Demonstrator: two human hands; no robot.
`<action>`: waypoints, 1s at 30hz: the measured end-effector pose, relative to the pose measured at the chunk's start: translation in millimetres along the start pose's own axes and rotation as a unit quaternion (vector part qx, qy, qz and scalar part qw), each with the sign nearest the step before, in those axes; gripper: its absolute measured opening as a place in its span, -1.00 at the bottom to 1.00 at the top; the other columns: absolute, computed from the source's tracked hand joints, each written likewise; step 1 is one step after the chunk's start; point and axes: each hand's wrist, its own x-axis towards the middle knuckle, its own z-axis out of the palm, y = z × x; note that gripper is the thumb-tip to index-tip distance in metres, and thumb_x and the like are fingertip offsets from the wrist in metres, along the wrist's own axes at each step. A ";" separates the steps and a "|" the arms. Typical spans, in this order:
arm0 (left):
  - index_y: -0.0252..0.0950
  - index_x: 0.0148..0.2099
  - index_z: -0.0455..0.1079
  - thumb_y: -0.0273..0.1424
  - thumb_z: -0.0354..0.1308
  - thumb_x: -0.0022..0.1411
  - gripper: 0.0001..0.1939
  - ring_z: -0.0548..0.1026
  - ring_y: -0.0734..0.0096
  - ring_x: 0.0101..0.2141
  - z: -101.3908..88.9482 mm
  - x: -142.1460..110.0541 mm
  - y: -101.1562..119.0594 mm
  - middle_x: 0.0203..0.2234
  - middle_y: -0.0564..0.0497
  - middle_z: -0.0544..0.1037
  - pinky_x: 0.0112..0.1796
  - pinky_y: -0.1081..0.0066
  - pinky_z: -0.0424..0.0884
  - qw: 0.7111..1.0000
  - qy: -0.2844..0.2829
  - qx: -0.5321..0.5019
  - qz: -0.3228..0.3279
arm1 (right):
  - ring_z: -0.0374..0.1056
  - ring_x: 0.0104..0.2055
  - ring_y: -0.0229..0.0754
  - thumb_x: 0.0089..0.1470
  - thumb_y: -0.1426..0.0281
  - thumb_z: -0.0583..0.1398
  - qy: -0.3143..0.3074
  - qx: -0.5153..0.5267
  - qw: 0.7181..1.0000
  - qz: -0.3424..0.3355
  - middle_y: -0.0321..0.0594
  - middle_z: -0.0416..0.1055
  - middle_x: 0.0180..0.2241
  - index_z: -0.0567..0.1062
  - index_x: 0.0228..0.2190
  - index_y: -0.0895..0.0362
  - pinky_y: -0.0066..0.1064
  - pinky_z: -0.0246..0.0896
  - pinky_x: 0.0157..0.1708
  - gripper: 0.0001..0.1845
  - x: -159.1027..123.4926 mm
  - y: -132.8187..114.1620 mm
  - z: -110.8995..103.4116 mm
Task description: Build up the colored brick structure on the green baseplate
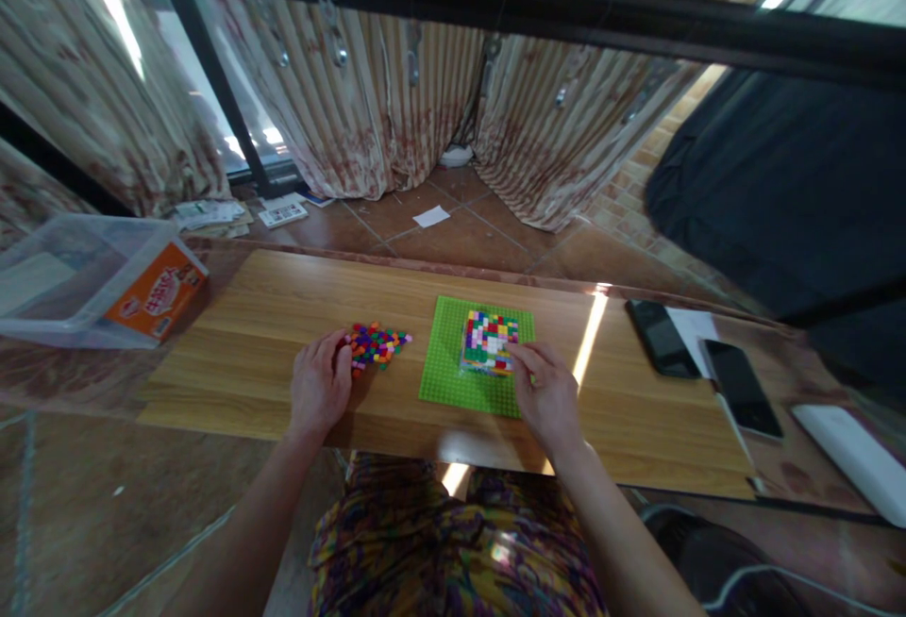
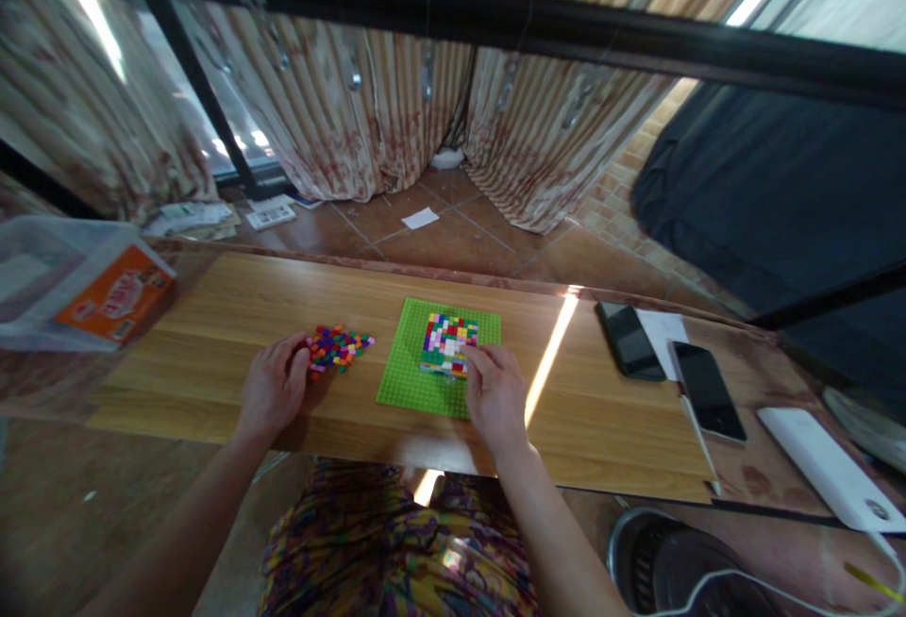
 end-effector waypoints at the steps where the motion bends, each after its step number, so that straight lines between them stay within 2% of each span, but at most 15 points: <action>1: -0.39 0.04 0.42 -0.16 -0.18 0.36 -0.49 0.47 0.05 0.00 -0.1 -0.1 0.3 -0.04 -0.24 0.55 0.09 0.08 0.33 1.000 0.000 0.000 0.000 | 0.42 -0.18 -0.10 0.26 0.36 0.07 0.002 -0.010 1.000 -0.009 -0.11 0.50 -0.23 0.61 -0.18 0.09 -0.26 0.35 -0.16 -0.69 -1.1 0.8 1.6; 14: -0.37 0.05 0.42 -0.18 -0.18 0.37 -0.51 0.47 0.05 -0.01 1.2 0.3 -0.5 -0.03 -0.24 0.55 0.08 0.07 0.33 1.000 0.000 0.012 0.007 | 0.39 -0.11 -0.08 0.29 0.40 0.01 0.011 -0.023 0.999 -0.030 -0.06 0.48 -0.20 0.59 -0.15 0.10 -0.22 0.37 -0.12 -0.65 -7.4 3.9 14.1; 19: -0.38 0.04 0.42 -0.18 -0.18 0.37 -0.51 0.47 0.04 -0.02 0.9 0.2 -1.0 -0.04 -0.25 0.55 0.06 0.06 0.34 1.000 -0.001 0.002 0.008 | 0.43 -0.17 -0.12 0.28 0.37 0.03 0.005 0.016 1.000 -0.009 -0.10 0.51 -0.21 0.59 -0.15 0.09 -0.25 0.38 -0.16 -0.67 -4.6 -0.6 6.4; 21: -0.40 0.04 0.41 -0.18 -0.18 0.37 -0.50 0.47 0.03 -0.02 0.4 -0.3 -1.3 -0.04 -0.25 0.55 0.06 0.07 0.34 1.000 0.002 -0.005 0.013 | 0.45 -0.22 -0.15 0.28 0.36 0.05 0.029 0.039 0.999 0.010 -0.13 0.52 -0.22 0.57 -0.11 0.07 -0.29 0.38 -0.21 -0.68 -3.9 -5.6 -1.0; 23: -0.39 0.05 0.41 -0.18 -0.18 0.37 -0.51 0.47 0.04 -0.02 -0.2 -0.8 -1.4 -0.05 -0.25 0.55 0.05 0.08 0.34 1.000 0.003 -0.010 0.014 | 0.46 -0.25 -0.17 0.28 0.34 0.08 0.079 0.062 0.994 0.034 -0.15 0.54 -0.24 0.56 -0.10 0.08 -0.32 0.38 -0.24 -0.71 -4.1 -12.1 -9.1; 26: -0.36 0.04 0.41 -0.19 -0.18 0.37 -0.52 0.48 0.06 -0.03 -0.5 -1.3 -1.1 -0.05 -0.23 0.55 0.05 0.09 0.35 1.000 0.003 -0.012 0.011 | 0.47 -0.27 -0.18 0.24 0.31 0.14 0.138 0.102 0.983 0.060 -0.18 0.56 -0.27 0.58 -0.18 0.08 -0.35 0.38 -0.26 -0.77 -8.2 -24.8 -16.9; 28: -0.35 0.04 0.41 -0.20 -0.18 0.38 -0.54 0.48 0.08 -0.03 -0.1 -1.6 -0.8 -0.06 -0.22 0.55 0.05 0.10 0.35 1.000 0.003 -0.013 0.007 | 0.48 -0.25 -0.18 0.23 0.31 0.16 0.127 0.134 0.981 0.063 -0.19 0.57 -0.27 0.58 -0.22 0.07 -0.35 0.38 -0.25 -0.80 -14.5 -35.7 -15.7; 30: -0.33 0.04 0.41 -0.21 -0.17 0.38 -0.56 0.48 0.11 -0.03 0.5 -2.2 -0.3 -0.06 -0.20 0.56 0.05 0.11 0.35 1.000 0.005 -0.016 0.004 | 0.49 -0.22 -0.17 0.23 0.32 0.16 0.072 0.157 0.983 0.053 -0.20 0.57 -0.25 0.58 -0.23 0.05 -0.35 0.39 -0.21 -0.81 -22.8 -48.2 -8.0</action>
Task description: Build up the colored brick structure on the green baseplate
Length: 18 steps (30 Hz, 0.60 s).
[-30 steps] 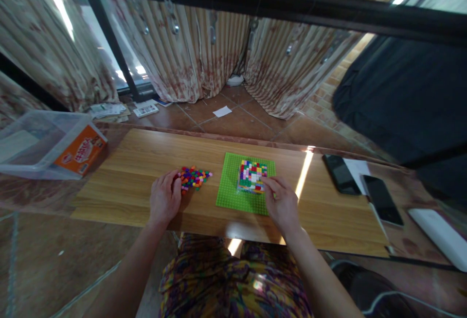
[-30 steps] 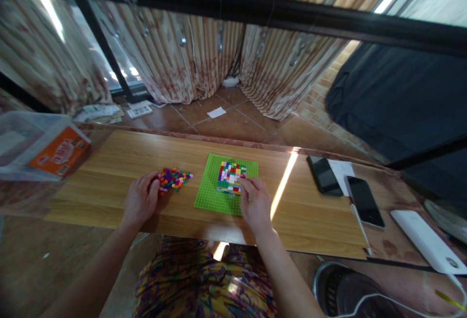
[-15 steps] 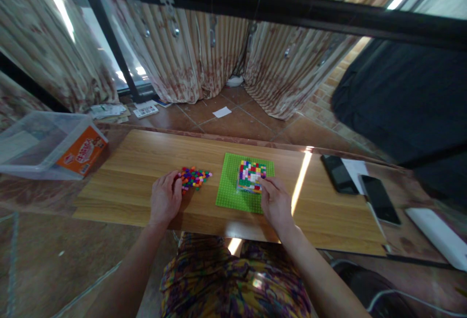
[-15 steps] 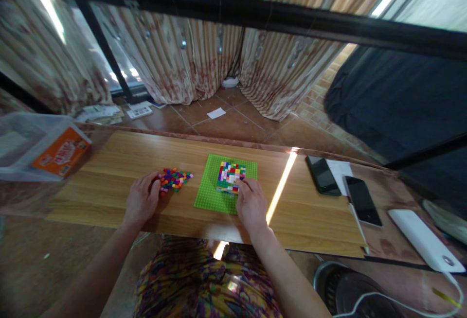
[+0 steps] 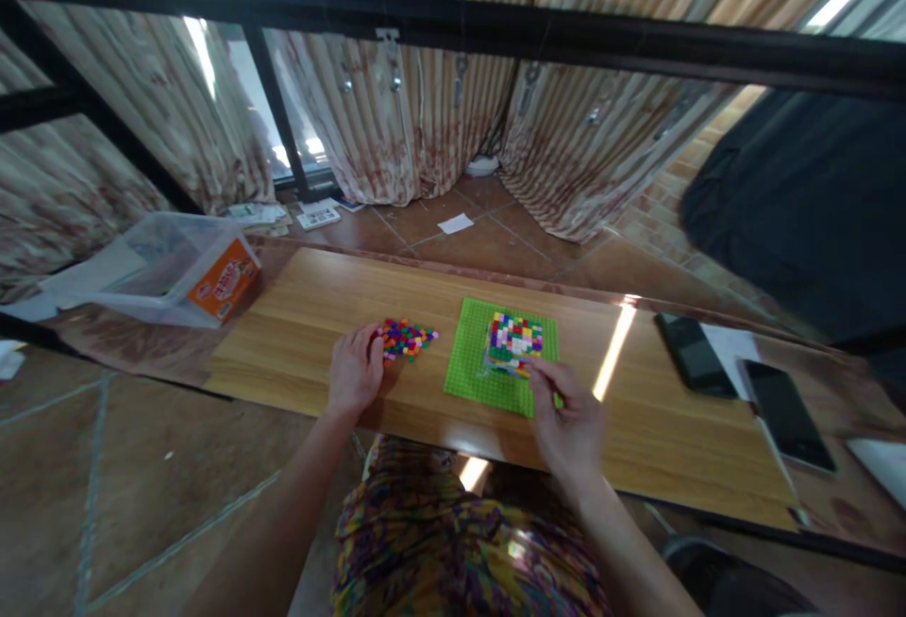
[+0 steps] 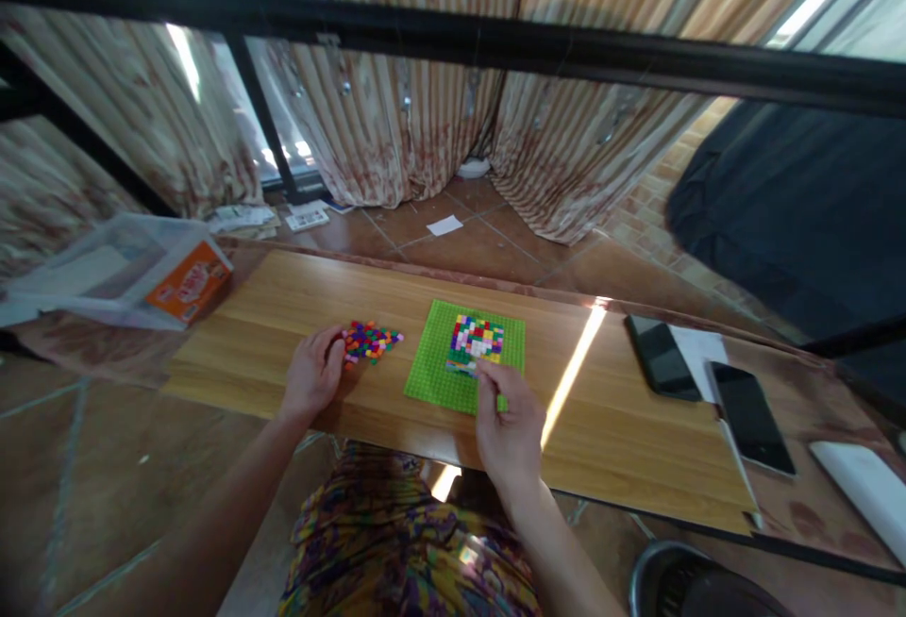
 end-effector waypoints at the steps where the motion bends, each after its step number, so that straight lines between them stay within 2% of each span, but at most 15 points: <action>1: -0.33 0.04 0.41 -0.22 -0.17 0.38 -0.57 0.48 0.12 -0.03 0.2 -0.3 0.4 -0.06 -0.19 0.56 0.05 0.12 0.35 1.000 0.001 -0.002 -0.002 | 0.49 -0.21 -0.17 0.23 0.33 0.15 -0.040 0.006 0.999 -0.002 -0.20 0.57 -0.24 0.58 -0.22 0.04 -0.35 0.39 -0.20 -0.80 -5.7 -3.9 7.1; 4: -0.34 0.04 0.41 -0.26 -0.16 0.39 -0.59 0.47 0.14 -0.02 0.2 -1.4 2.0 -0.06 -0.19 0.56 0.07 0.12 0.34 1.000 0.003 -0.003 -0.006 | 0.49 -0.22 -0.17 0.23 0.37 0.11 -0.150 0.013 0.988 -0.016 -0.18 0.56 -0.26 0.57 -0.21 0.05 -0.35 0.39 -0.20 -0.77 -18.9 -12.2 35.3; 6: -0.34 0.04 0.41 -0.27 -0.16 0.39 -0.60 0.47 0.15 -0.03 -0.4 -2.0 3.5 -0.06 -0.19 0.56 0.07 0.12 0.35 1.000 0.000 -0.003 -0.009 | 0.48 -0.25 -0.16 0.22 0.41 0.08 -0.190 0.011 0.982 -0.021 -0.15 0.55 -0.29 0.57 -0.22 0.08 -0.35 0.38 -0.21 -0.75 -21.5 -14.1 57.1; 11: -0.33 0.05 0.40 -0.29 -0.15 0.40 -0.61 0.47 0.16 -0.03 -1.5 -3.1 5.9 -0.07 -0.19 0.56 0.06 0.12 0.35 1.000 0.004 -0.003 -0.010 | 0.45 -0.22 -0.11 0.19 0.48 0.04 -0.199 -0.065 0.977 -0.035 -0.09 0.51 -0.25 0.56 -0.18 0.13 -0.30 0.34 -0.15 -0.69 -4.5 -9.1 103.4; 15: -0.33 0.05 0.40 -0.30 -0.14 0.40 -0.63 0.47 0.17 -0.03 -0.4 -3.5 5.3 -0.07 -0.19 0.56 0.07 0.13 0.35 1.000 0.007 -0.006 -0.010 | 0.41 -0.19 -0.09 0.22 0.51 0.01 -0.196 -0.138 0.970 -0.051 -0.05 0.47 -0.23 0.54 -0.15 0.17 -0.30 0.29 -0.11 -0.67 17.6 -3.1 123.8; 18: -0.35 0.04 0.41 -0.31 -0.14 0.40 -0.63 0.47 0.17 -0.03 0.2 -3.2 5.2 -0.05 -0.20 0.55 0.07 0.12 0.35 1.000 0.007 -0.008 -0.013 | 0.38 -0.21 -0.09 0.23 0.51 0.03 -0.212 -0.178 0.959 -0.056 -0.04 0.45 -0.27 0.54 -0.22 0.19 -0.31 0.28 -0.14 -0.72 29.2 2.0 135.3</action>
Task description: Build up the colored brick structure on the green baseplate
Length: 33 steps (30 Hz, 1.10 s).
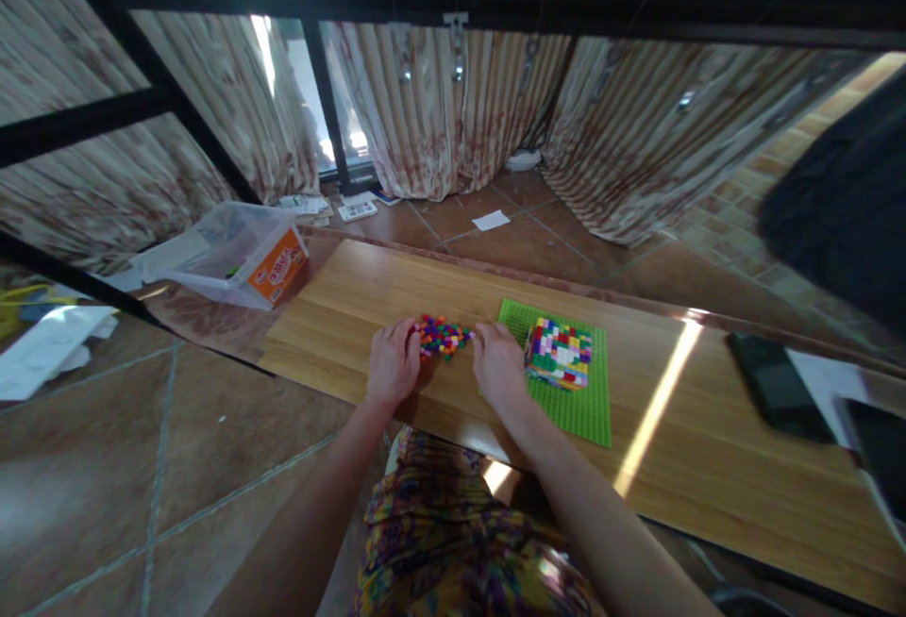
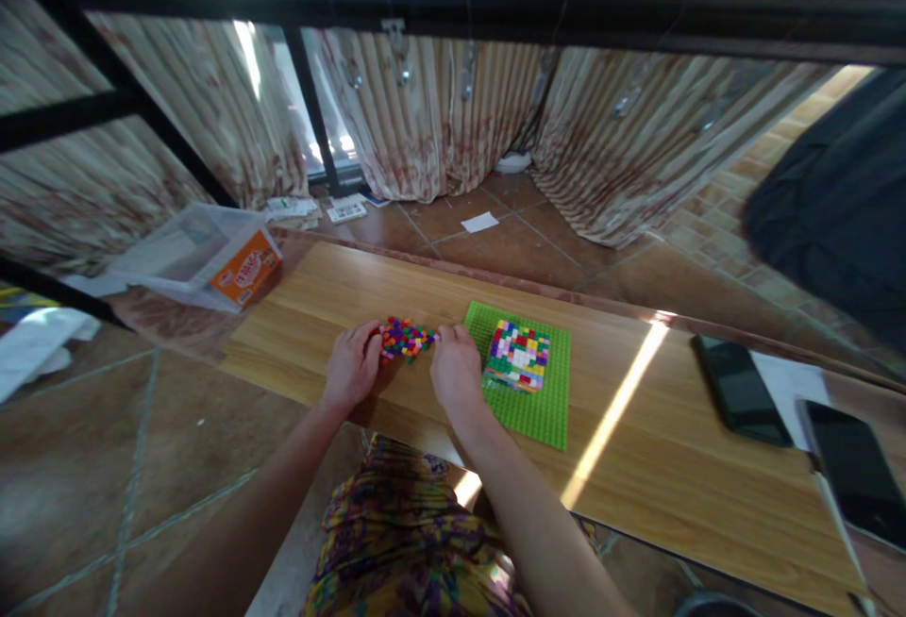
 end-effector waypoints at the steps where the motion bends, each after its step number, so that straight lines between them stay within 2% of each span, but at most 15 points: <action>1: -0.36 0.04 0.41 -0.30 -0.14 0.40 -0.62 0.47 0.16 -0.03 0.0 0.2 0.2 -0.06 -0.21 0.55 0.07 0.12 0.35 1.000 0.000 0.001 -0.002 | 0.38 -0.22 -0.09 0.22 0.52 0.04 -0.010 -0.009 1.000 -0.003 -0.04 0.44 -0.28 0.54 -0.25 0.19 -0.31 0.28 -0.15 -0.73 3.7 1.1 2.8; 5: -0.35 0.05 0.41 -0.30 -0.14 0.40 -0.61 0.47 0.15 -0.02 -0.6 0.8 1.0 -0.06 -0.20 0.56 0.07 0.12 0.35 1.000 0.001 0.005 -0.005 | 0.37 -0.26 -0.10 0.20 0.54 0.04 -0.032 -0.030 0.999 -0.004 -0.02 0.43 -0.30 0.54 -0.34 0.17 -0.31 0.28 -0.20 -0.73 11.4 2.2 10.1; 8: -0.33 0.05 0.41 -0.28 -0.14 0.39 -0.61 0.47 0.15 0.00 -0.8 1.2 0.2 -0.05 -0.18 0.56 0.08 0.12 0.34 1.000 0.000 0.002 -0.003 | 0.40 -0.28 -0.11 0.22 0.52 0.03 -0.031 -0.018 0.999 0.010 -0.02 0.47 -0.30 0.55 -0.34 0.17 -0.32 0.29 -0.24 -0.71 7.7 -2.9 3.3; 11: -0.35 0.05 0.41 -0.26 -0.14 0.38 -0.59 0.47 0.13 0.00 -0.6 2.0 -1.7 -0.04 -0.20 0.56 0.08 0.11 0.34 1.000 -0.001 0.002 -0.003 | 0.45 -0.29 -0.13 0.21 0.47 0.07 -0.011 0.060 0.998 0.016 -0.09 0.53 -0.33 0.57 -0.34 0.14 -0.34 0.31 -0.22 -0.75 -7.2 -10.9 -16.3; 14: -0.36 0.04 0.42 -0.23 -0.16 0.38 -0.56 0.47 0.11 -0.01 -0.4 2.9 -3.7 -0.04 -0.23 0.55 0.07 0.09 0.34 1.000 -0.007 0.002 -0.002 | 0.47 -0.40 -0.19 0.15 0.40 0.14 -0.001 0.199 0.979 0.034 -0.22 0.57 -0.41 0.60 -0.37 0.08 -0.39 0.34 -0.31 -0.79 -31.7 -12.9 -42.1; 17: -0.34 0.05 0.42 -0.21 -0.16 0.37 -0.56 0.47 0.10 0.00 -0.5 3.6 -5.3 -0.03 -0.22 0.55 0.08 0.09 0.33 1.000 -0.010 0.002 0.000 | 0.48 -0.43 -0.19 0.08 0.29 0.21 0.022 0.303 0.945 0.121 -0.23 0.58 -0.44 0.62 -0.37 0.08 -0.39 0.37 -0.39 -0.81 -57.1 1.0 -67.3; 19: -0.33 0.05 0.41 -0.20 -0.15 0.36 -0.55 0.47 0.10 0.00 -0.8 3.8 -5.8 -0.03 -0.20 0.55 0.08 0.10 0.33 1.000 -0.012 0.003 0.004 | 0.49 -0.39 -0.15 0.04 0.24 0.25 0.038 0.321 0.931 0.170 -0.21 0.59 -0.40 0.63 -0.34 0.09 -0.35 0.40 -0.35 -0.79 -69.3 19.5 -82.4; 22: -0.33 0.04 0.41 -0.18 -0.16 0.36 -0.54 0.47 0.09 0.00 -1.2 4.3 -5.8 -0.03 -0.21 0.55 0.08 0.10 0.33 1.000 -0.012 0.007 0.009 | 0.49 -0.32 -0.12 0.02 0.20 0.27 0.091 0.279 0.932 0.214 -0.18 0.60 -0.34 0.63 -0.31 0.09 -0.29 0.40 -0.28 -0.74 -76.0 51.4 -101.5; 25: -0.35 0.04 0.41 -0.18 -0.17 0.36 -0.53 0.47 0.07 0.00 -1.5 5.0 -5.2 -0.03 -0.23 0.55 0.08 0.08 0.33 1.000 -0.013 0.015 0.012 | 0.48 -0.31 -0.12 0.05 0.19 0.23 0.135 0.207 0.946 0.208 -0.15 0.59 -0.32 0.63 -0.32 0.10 -0.28 0.38 -0.26 -0.73 -71.0 73.5 -114.0; 29: -0.32 0.04 0.41 -0.19 -0.17 0.36 -0.54 0.47 0.08 -0.02 -1.3 5.8 -5.3 -0.04 -0.21 0.55 0.07 0.09 0.34 1.000 -0.011 0.023 0.015 | 0.42 -0.41 -0.17 0.11 0.22 0.16 0.140 0.087 0.971 0.170 -0.17 0.55 -0.38 0.63 -0.33 0.10 -0.32 0.32 -0.34 -0.71 -59.1 79.4 -116.9; 33: -0.31 0.03 0.41 -0.20 -0.16 0.36 -0.56 0.48 0.09 -0.02 -0.9 5.8 -5.9 -0.05 -0.20 0.56 0.07 0.10 0.34 0.999 -0.010 0.026 0.018 | 0.41 -0.43 -0.20 0.16 0.27 0.10 0.124 0.012 0.982 0.139 -0.19 0.54 -0.37 0.62 -0.30 0.09 -0.35 0.26 -0.37 -0.70 -52.4 75.4 -109.5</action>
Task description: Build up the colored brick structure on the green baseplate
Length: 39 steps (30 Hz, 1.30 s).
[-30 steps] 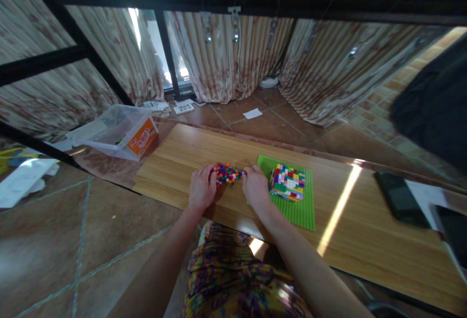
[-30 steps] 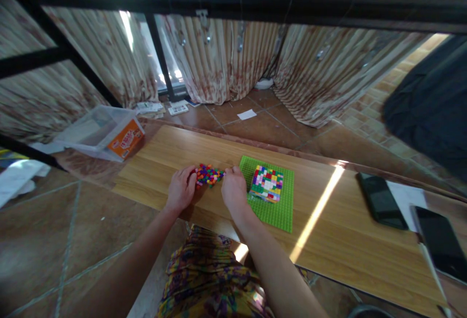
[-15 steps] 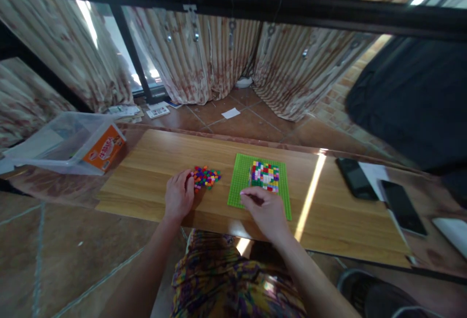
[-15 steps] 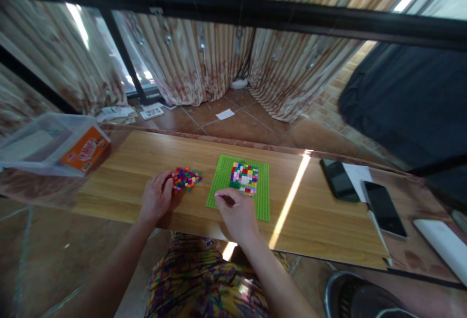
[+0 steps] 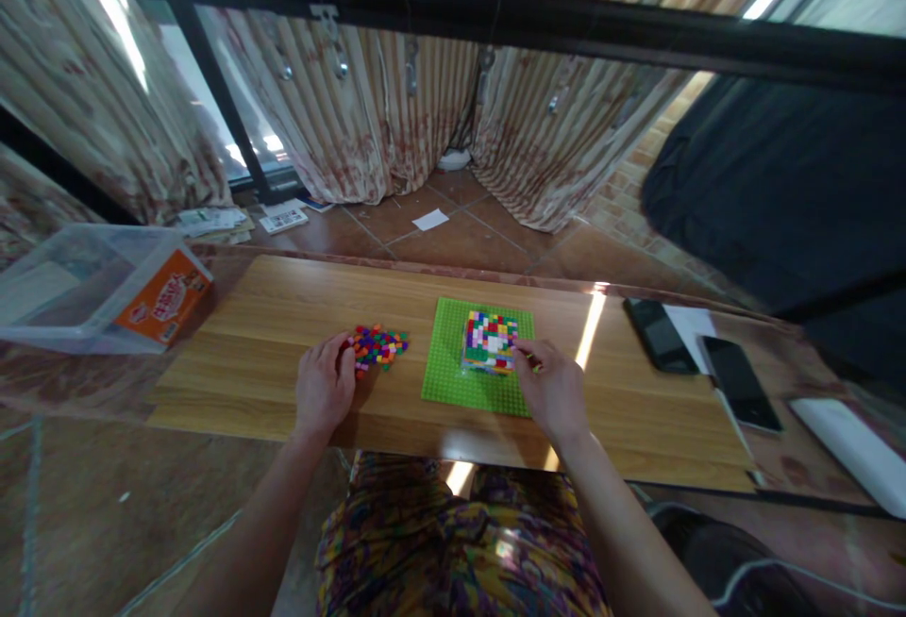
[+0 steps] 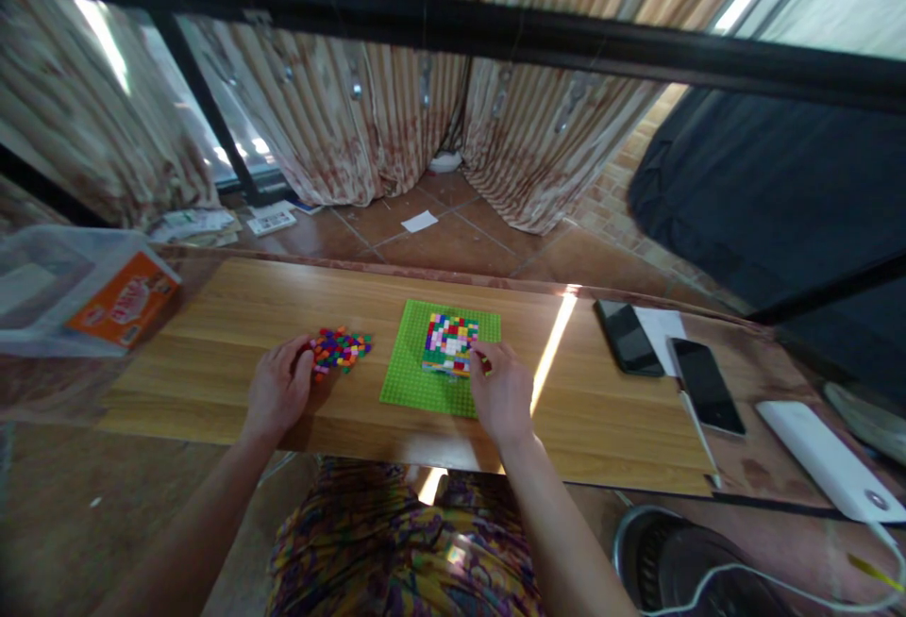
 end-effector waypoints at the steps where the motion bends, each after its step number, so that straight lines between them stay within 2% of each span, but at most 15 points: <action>1: -0.30 0.03 0.41 -0.20 -0.16 0.35 -0.56 0.47 0.09 -0.01 0.0 -0.1 0.0 -0.05 -0.19 0.56 0.07 0.10 0.34 1.000 0.001 -0.001 0.001 | 0.41 -0.43 -0.20 0.16 0.29 0.10 0.001 -0.015 1.000 -0.007 -0.19 0.55 -0.36 0.62 -0.30 0.08 -0.36 0.25 -0.37 -0.71 0.2 -0.4 2.1; 5: -0.30 0.03 0.41 -0.19 -0.16 0.36 -0.56 0.47 0.09 -0.01 -0.2 -0.4 0.7 -0.03 -0.19 0.56 0.08 0.10 0.33 1.000 0.004 -0.003 -0.003 | 0.41 -0.44 -0.19 0.14 0.31 0.11 0.003 -0.036 0.999 -0.012 -0.19 0.57 -0.33 0.61 -0.30 0.07 -0.34 0.26 -0.37 -0.73 2.2 1.4 6.4; 18: -0.36 0.03 0.42 -0.18 -0.19 0.36 -0.51 0.47 0.07 -0.02 0.0 0.3 1.6 -0.04 -0.22 0.56 0.07 0.10 0.34 1.000 0.003 -0.004 -0.005 | 0.46 -0.39 -0.14 0.04 0.17 0.23 -0.007 0.124 0.987 0.099 -0.17 0.61 -0.33 0.63 -0.28 0.09 -0.29 0.34 -0.31 -0.70 1.2 5.8 -0.1; 23: -0.39 0.03 0.43 -0.19 -0.19 0.36 -0.50 0.48 0.06 -0.03 -0.5 0.3 2.7 -0.04 -0.23 0.56 0.07 0.09 0.34 1.000 0.000 -0.003 -0.007 | 0.48 -0.32 -0.11 -0.06 0.09 0.29 0.021 0.262 0.947 0.186 -0.12 0.60 -0.35 0.62 -0.33 0.17 -0.30 0.36 -0.29 -0.60 4.4 14.7 12.1; 27: -0.41 0.03 0.43 -0.19 -0.20 0.36 -0.49 0.48 0.04 -0.03 -1.0 0.6 4.4 -0.04 -0.25 0.56 0.06 0.08 0.34 1.000 -0.002 0.001 -0.013 | 0.48 -0.35 -0.12 -0.17 0.01 0.34 0.007 0.317 0.916 0.244 -0.10 0.60 -0.35 0.61 -0.30 0.20 -0.34 0.34 -0.38 -0.47 8.4 14.4 21.3; 33: -0.38 0.03 0.43 -0.20 -0.18 0.36 -0.52 0.48 0.07 -0.02 -0.8 0.7 4.6 -0.04 -0.22 0.56 0.07 0.10 0.34 1.000 0.003 -0.003 -0.009 | 0.47 -0.36 -0.13 -0.16 0.00 0.34 -0.004 0.302 0.921 0.246 -0.09 0.60 -0.32 0.61 -0.25 0.20 -0.37 0.32 -0.41 -0.44 9.7 16.7 24.4; 39: -0.37 0.04 0.43 -0.21 -0.18 0.37 -0.52 0.47 0.07 -0.02 0.8 -0.1 2.5 -0.04 -0.22 0.56 0.07 0.09 0.33 1.000 0.005 0.000 -0.006 | 0.47 -0.38 -0.14 -0.10 0.01 0.31 0.016 0.237 0.952 0.192 -0.10 0.59 -0.30 0.61 -0.23 0.17 -0.33 0.34 -0.38 -0.47 10.4 23.6 28.0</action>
